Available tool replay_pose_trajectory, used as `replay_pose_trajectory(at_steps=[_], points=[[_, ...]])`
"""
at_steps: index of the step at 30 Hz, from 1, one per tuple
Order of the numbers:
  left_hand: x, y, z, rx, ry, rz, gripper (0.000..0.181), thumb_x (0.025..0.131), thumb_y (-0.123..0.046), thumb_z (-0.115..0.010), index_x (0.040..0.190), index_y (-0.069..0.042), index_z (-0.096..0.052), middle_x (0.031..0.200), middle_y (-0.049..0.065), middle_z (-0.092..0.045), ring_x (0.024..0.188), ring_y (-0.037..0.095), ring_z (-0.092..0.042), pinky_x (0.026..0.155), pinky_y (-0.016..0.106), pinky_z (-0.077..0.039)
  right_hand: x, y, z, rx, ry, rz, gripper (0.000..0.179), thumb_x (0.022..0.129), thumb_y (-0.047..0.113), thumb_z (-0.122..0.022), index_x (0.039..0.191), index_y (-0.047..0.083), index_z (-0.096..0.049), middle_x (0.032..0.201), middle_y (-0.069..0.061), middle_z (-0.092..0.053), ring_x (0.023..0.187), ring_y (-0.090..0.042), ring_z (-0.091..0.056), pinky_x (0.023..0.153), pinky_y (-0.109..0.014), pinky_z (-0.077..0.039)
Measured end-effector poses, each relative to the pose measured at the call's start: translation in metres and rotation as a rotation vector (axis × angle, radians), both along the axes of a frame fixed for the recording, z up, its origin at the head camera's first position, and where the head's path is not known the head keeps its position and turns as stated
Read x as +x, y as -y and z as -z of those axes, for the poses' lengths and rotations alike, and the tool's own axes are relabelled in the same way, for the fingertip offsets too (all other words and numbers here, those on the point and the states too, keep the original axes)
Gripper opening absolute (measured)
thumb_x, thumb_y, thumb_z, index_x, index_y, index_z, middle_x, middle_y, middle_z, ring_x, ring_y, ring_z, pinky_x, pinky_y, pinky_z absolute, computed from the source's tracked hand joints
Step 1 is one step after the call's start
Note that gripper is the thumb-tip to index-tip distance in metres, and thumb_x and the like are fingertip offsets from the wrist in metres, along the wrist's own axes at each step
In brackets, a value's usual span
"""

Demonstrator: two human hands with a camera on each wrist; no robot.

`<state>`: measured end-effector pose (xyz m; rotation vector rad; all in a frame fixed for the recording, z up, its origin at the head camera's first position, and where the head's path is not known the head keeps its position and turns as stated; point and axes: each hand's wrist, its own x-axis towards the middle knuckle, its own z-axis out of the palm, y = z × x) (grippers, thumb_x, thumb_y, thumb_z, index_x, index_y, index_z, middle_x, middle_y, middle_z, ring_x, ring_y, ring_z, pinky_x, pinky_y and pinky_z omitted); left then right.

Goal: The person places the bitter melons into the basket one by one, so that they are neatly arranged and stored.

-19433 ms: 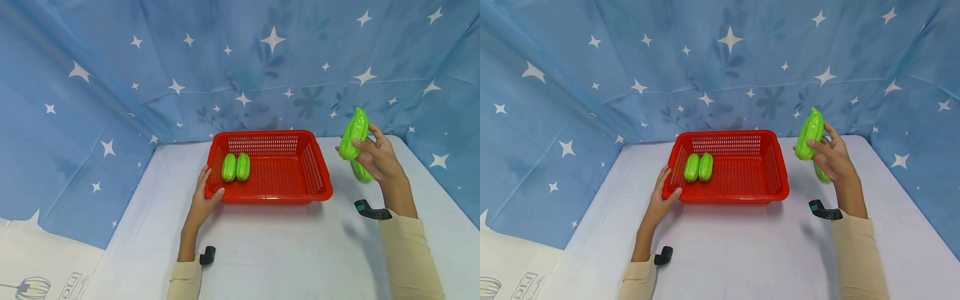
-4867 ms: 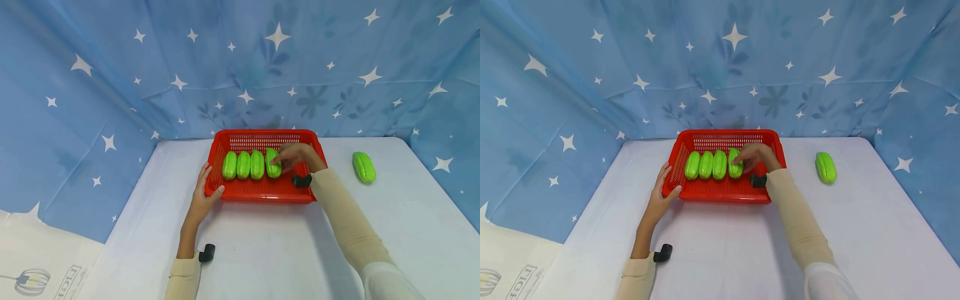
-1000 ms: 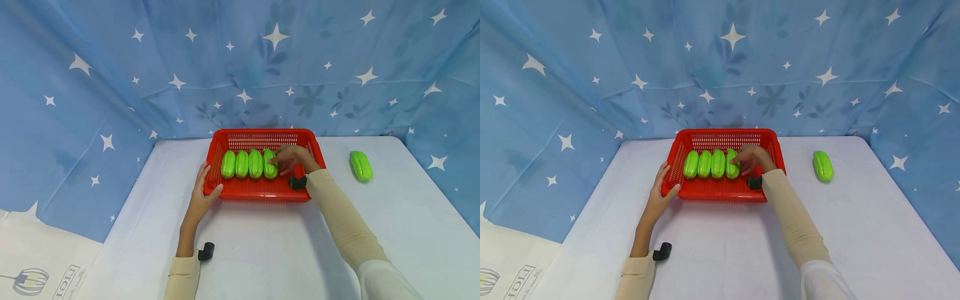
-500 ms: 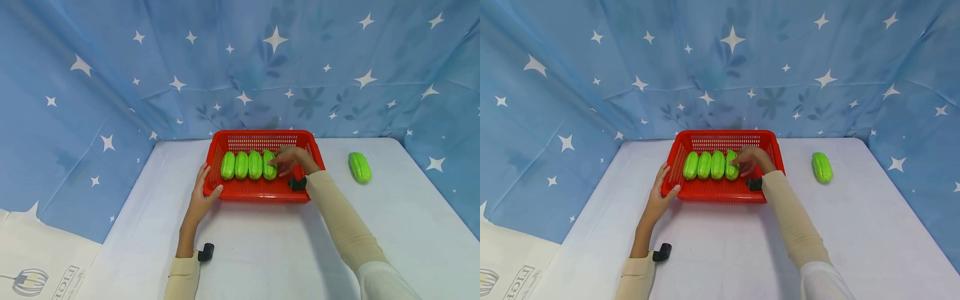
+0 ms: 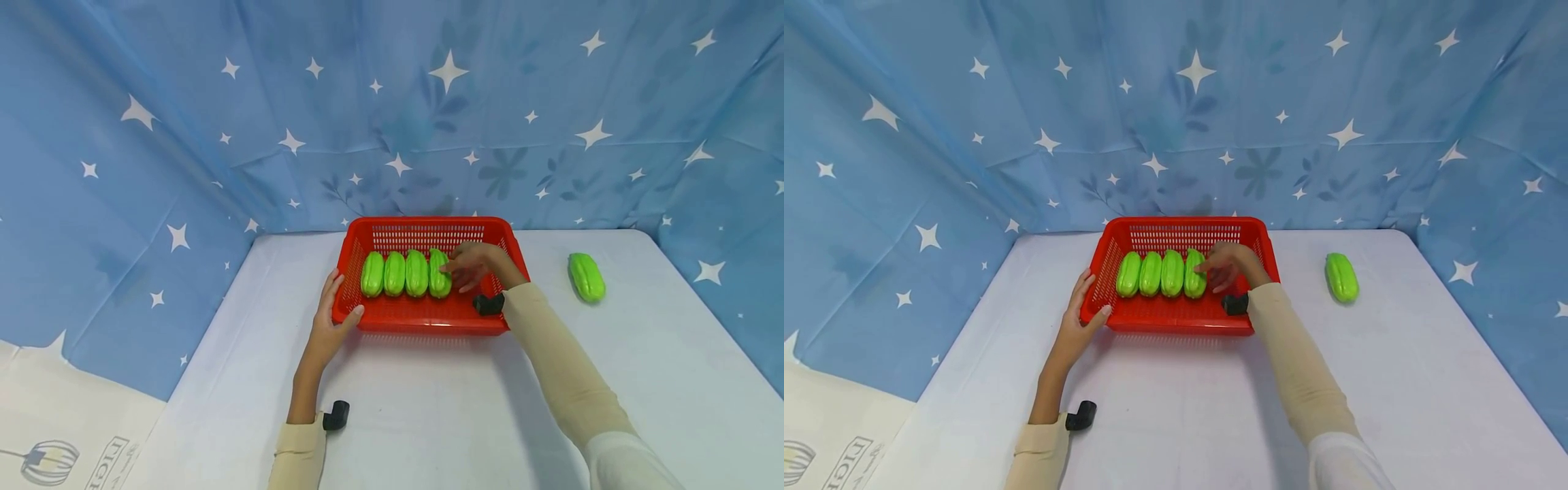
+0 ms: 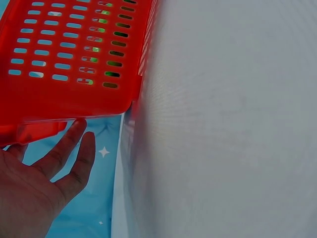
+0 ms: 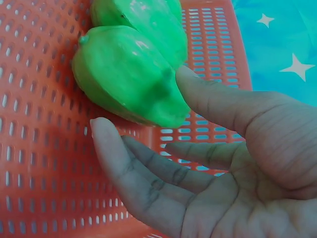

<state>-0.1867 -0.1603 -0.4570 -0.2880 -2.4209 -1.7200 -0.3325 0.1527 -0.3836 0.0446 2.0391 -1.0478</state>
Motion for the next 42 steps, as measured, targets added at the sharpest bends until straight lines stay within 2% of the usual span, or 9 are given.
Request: replay_pose_trajectory(at_steps=[7, 10, 16, 21, 23, 28, 32, 38, 42], points=[[0.0, 0.0, 0.0, -0.009, -0.007, -0.001, 0.075, 0.092, -0.035, -0.065, 0.154, -0.02, -0.028, 0.163, -0.013, -0.014, 0.152, 0.019, -0.014, 0.112, 0.05, -0.036, 0.005, -0.012, -0.009, 0.003, -0.041, -0.013, 0.057, 0.098, 0.026, -0.058, 0.143, 0.0, -0.033, 0.13, -0.028, -0.051, 0.111, -0.035, -0.061, 0.089, -0.044, -0.058], [0.001, 0.0, 0.0, -0.009, -0.012, 0.003, 0.075, 0.092, -0.035, -0.065, 0.154, -0.019, -0.027, 0.163, -0.012, -0.014, 0.152, 0.02, -0.014, 0.112, 0.05, -0.037, 0.008, -0.018, -0.013, -0.024, -0.085, -0.002, 0.058, 0.099, 0.026, -0.057, 0.144, 0.0, -0.032, 0.127, -0.028, -0.051, 0.108, -0.034, -0.062, 0.09, -0.045, -0.057], [0.0, 0.001, -0.001, -0.009, -0.016, 0.002, 0.074, 0.092, -0.035, -0.065, 0.154, -0.018, -0.028, 0.163, -0.012, -0.014, 0.152, 0.02, -0.015, 0.11, 0.05, -0.039, 0.012, -0.034, -0.019, -0.157, -0.256, 0.07, 0.053, 0.101, 0.025, -0.054, 0.143, -0.001, -0.034, 0.122, -0.026, -0.051, 0.108, -0.036, -0.063, 0.093, -0.049, -0.055], [0.001, -0.001, -0.005, 0.006, -0.001, 0.011, 0.074, 0.093, -0.03, -0.064, 0.155, -0.015, -0.026, 0.164, -0.008, -0.013, 0.152, 0.022, -0.014, 0.111, 0.052, -0.037, 0.02, -0.054, -0.024, -0.242, -0.394, 0.087, 0.052, 0.103, 0.024, -0.049, 0.144, -0.004, -0.034, 0.127, -0.029, -0.05, 0.111, -0.035, -0.062, 0.093, -0.051, -0.055], [0.001, -0.001, -0.005, 0.007, 0.002, 0.012, 0.075, 0.093, -0.03, -0.064, 0.155, -0.014, -0.026, 0.164, -0.007, -0.012, 0.152, 0.022, -0.013, 0.112, 0.052, -0.036, 0.023, -0.064, -0.026, -0.266, -0.43, 0.109, 0.054, 0.103, 0.025, -0.049, 0.145, -0.004, -0.032, 0.129, -0.029, -0.05, 0.108, -0.03, -0.064, 0.092, -0.049, -0.055], [0.0, 0.0, -0.001, -0.002, -0.009, 0.005, 0.075, 0.092, -0.034, -0.065, 0.154, -0.015, -0.028, 0.163, -0.012, -0.014, 0.152, 0.018, -0.015, 0.111, 0.05, -0.038, 0.034, -0.09, -0.026, -0.314, -0.533, 0.236, 0.056, 0.101, 0.03, -0.052, 0.143, -0.002, -0.035, 0.115, -0.01, -0.064, 0.096, -0.011, -0.068, 0.087, -0.037, -0.059], [0.0, -0.001, 0.001, -0.007, -0.006, 0.0, 0.075, 0.092, -0.035, -0.065, 0.154, -0.016, -0.028, 0.163, -0.014, -0.014, 0.152, 0.018, -0.015, 0.112, 0.05, -0.037, 0.043, -0.112, -0.022, -0.335, -0.629, 0.365, 0.053, 0.099, 0.035, -0.056, 0.139, 0.003, -0.042, 0.102, 0.008, -0.066, 0.094, -0.005, -0.067, 0.08, -0.026, -0.06], [0.0, 0.0, 0.001, -0.013, -0.001, -0.008, 0.074, 0.092, -0.036, -0.064, 0.154, -0.017, -0.028, 0.162, -0.016, -0.014, 0.152, 0.018, -0.015, 0.111, 0.05, -0.037, 0.058, -0.145, -0.012, -0.341, -0.691, 0.594, 0.04, 0.096, 0.039, -0.059, 0.126, 0.013, -0.052, 0.094, 0.016, -0.065, 0.087, 0.0, -0.067, 0.072, -0.017, -0.058], [-0.001, 0.0, 0.0, -0.016, -0.011, -0.008, 0.075, 0.092, -0.037, -0.065, 0.154, -0.016, -0.028, 0.163, -0.015, -0.014, 0.152, 0.018, -0.014, 0.112, 0.051, -0.036, 0.063, -0.164, -0.003, -0.276, -0.681, 0.689, 0.033, 0.097, 0.04, -0.057, 0.12, 0.017, -0.054, 0.09, 0.019, -0.063, 0.082, 0.004, -0.066, 0.07, -0.014, -0.056]])
